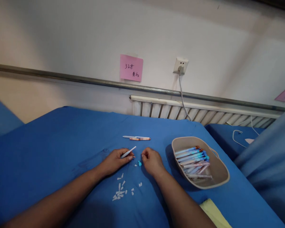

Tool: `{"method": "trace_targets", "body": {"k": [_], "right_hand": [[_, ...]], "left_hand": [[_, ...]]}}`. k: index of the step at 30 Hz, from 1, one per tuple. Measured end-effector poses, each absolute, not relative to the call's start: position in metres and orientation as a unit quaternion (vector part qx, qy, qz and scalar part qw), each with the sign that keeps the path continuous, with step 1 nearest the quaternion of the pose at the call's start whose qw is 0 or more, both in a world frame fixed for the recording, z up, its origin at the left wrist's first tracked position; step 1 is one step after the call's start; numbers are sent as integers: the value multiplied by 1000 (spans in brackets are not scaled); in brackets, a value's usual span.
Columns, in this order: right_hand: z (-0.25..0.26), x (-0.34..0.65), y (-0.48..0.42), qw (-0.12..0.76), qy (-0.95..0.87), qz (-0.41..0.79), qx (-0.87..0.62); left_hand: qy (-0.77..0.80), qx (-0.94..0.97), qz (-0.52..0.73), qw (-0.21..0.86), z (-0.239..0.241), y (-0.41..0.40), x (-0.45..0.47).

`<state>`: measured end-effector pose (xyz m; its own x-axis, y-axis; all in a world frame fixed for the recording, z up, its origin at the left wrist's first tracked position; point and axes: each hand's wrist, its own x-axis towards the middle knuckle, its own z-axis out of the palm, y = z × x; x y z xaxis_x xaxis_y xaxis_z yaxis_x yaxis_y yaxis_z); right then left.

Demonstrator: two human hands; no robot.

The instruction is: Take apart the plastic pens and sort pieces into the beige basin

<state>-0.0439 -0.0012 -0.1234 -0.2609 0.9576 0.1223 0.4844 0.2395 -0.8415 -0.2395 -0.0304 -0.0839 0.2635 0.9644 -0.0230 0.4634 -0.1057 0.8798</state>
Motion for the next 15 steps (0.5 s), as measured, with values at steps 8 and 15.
{"method": "trace_targets", "body": {"k": [8,15], "right_hand": [[-117,-44,7,319,-755,181,-543],[-122,-50,38,283,-778,112,-549]], "left_hand": [[528,737,247,343,-82,-32,-243],[549,614,348,446,-85,-24,-244]]}}
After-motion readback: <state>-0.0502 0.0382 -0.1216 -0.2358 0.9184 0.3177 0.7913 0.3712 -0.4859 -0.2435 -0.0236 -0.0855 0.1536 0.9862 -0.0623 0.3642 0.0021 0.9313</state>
